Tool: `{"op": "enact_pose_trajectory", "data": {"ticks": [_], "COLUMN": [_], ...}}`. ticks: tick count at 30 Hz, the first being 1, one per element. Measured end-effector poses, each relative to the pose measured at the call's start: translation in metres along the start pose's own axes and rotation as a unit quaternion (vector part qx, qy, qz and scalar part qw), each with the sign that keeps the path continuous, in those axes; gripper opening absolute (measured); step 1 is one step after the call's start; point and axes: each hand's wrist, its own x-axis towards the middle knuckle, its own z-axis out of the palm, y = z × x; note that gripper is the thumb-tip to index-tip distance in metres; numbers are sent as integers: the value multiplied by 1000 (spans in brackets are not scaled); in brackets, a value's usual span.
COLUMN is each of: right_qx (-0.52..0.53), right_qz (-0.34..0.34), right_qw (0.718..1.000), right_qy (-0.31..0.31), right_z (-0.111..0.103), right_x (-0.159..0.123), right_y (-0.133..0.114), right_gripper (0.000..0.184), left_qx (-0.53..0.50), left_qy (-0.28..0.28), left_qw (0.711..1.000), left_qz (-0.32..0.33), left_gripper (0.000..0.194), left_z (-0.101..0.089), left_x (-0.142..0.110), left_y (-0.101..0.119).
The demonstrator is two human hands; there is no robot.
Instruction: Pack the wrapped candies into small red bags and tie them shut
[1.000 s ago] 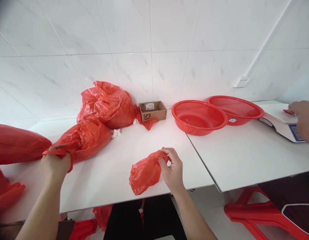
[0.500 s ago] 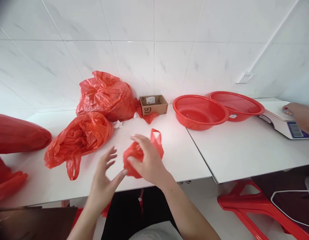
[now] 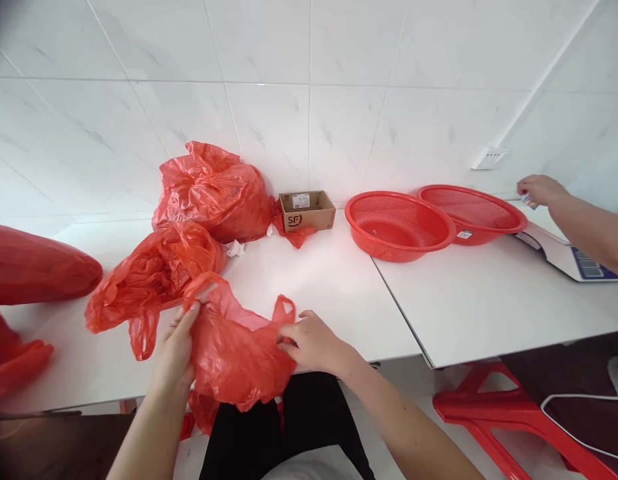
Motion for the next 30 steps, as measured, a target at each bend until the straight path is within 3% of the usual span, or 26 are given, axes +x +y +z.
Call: {"op": "enact_pose_trajectory", "data": {"ticks": [2, 4, 8, 10, 14, 18, 20, 23, 25, 27, 30], "right_qx": [-9, -1, 89, 143, 198, 167, 137, 114, 107, 93, 41], "right_qz": [-2, 2, -40, -69, -44, -33, -11, 84, 130, 130, 131], "right_qw": [1000, 1000, 985, 974, 975, 984, 988, 990, 985, 982, 983], "right_qy": [-12, 19, 141, 161, 95, -41, -69, -20, 46, 99, 120], "right_z": [-6, -14, -20, -14, 3, 4, -4, -24, -41, -55, -65], "right_x": [-5, -5, 12, 24, 33, 21, 13, 6, 4, 3, 5], "right_y": [3, 0, -27, -40, -48, -35, -26, -13, -8, -6, -8], "right_gripper": [23, 23, 22, 22, 20, 24, 24, 23, 45, 66, 69], "left_qx": [-35, -59, -61, -45, -6, 6, -8, -41, -50, -38, 24], "left_qy": [35, 31, -57, -96, -117, -59, -24, 6, 12, 11, 1], "left_qw": [999, 998, 996, 994, 993, 996, 996, 991, 988, 988, 989], "left_qz": [3, 9, 6, 5, 29, 71, 90, 127, 146, 149, 147], "left_gripper": [26, 24, 25, 25, 23, 21, 19, 15, 14, 15, 15], "left_z": [-5, -5, 11, 20, 23, 8, 1, -8, -12, -14, -10], "left_x": [9, 12, -1, -9, -9, 6, 13, 23, 28, 31, 21], "left_y": [9, 16, 18, 17, 22, 35, 41, 47, 49, 48, 42]}}
